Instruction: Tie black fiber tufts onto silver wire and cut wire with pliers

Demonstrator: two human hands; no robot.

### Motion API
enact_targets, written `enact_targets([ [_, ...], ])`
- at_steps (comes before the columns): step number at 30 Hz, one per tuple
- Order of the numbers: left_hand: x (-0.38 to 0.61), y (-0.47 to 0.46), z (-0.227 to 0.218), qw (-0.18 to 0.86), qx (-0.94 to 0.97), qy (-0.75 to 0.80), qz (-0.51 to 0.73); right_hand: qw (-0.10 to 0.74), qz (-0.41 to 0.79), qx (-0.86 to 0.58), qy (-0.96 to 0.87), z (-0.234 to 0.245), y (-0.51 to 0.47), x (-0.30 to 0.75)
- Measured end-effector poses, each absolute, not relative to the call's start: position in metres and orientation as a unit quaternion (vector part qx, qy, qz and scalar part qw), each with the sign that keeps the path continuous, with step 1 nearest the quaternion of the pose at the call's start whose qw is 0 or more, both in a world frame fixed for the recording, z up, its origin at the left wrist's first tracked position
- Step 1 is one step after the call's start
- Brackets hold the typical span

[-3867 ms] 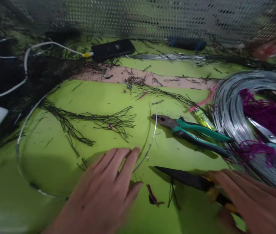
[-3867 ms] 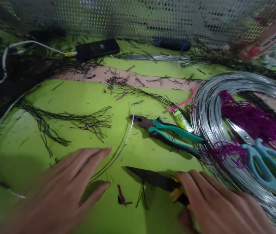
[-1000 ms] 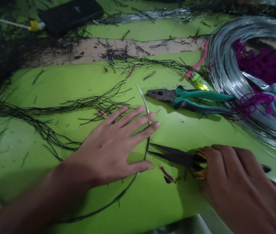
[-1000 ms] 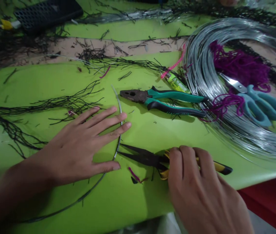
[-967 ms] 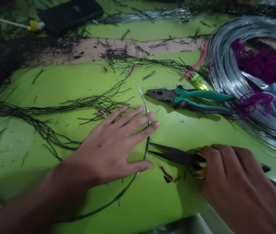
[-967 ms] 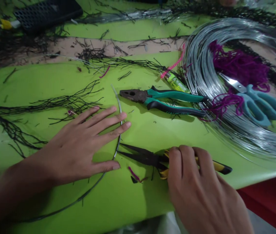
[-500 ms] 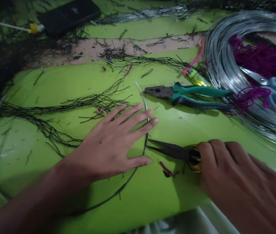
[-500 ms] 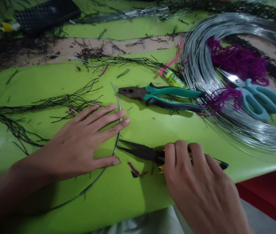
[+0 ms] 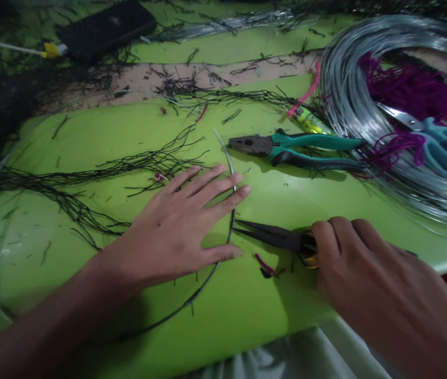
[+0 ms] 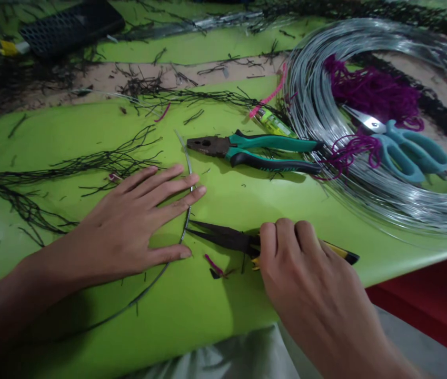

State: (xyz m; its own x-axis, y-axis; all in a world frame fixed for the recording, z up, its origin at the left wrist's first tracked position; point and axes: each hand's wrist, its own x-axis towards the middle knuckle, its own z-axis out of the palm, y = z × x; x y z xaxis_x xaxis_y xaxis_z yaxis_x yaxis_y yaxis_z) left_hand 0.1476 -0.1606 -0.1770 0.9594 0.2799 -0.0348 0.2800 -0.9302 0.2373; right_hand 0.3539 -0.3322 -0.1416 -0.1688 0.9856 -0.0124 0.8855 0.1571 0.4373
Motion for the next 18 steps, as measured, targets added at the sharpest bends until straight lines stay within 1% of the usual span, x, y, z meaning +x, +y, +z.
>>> enact_targets([
  [14,0.1477,-0.1607,-0.1783,0.12,0.982,0.144,0.004,0.141,0.156,0.625,0.752,-0.1448,-0.3345,0.3569],
  [18,0.1474,-0.159,-0.1784,0.123,0.982,0.144,0.005,0.127,0.162,0.631,0.748,-0.1452,-0.3328,0.3556],
])
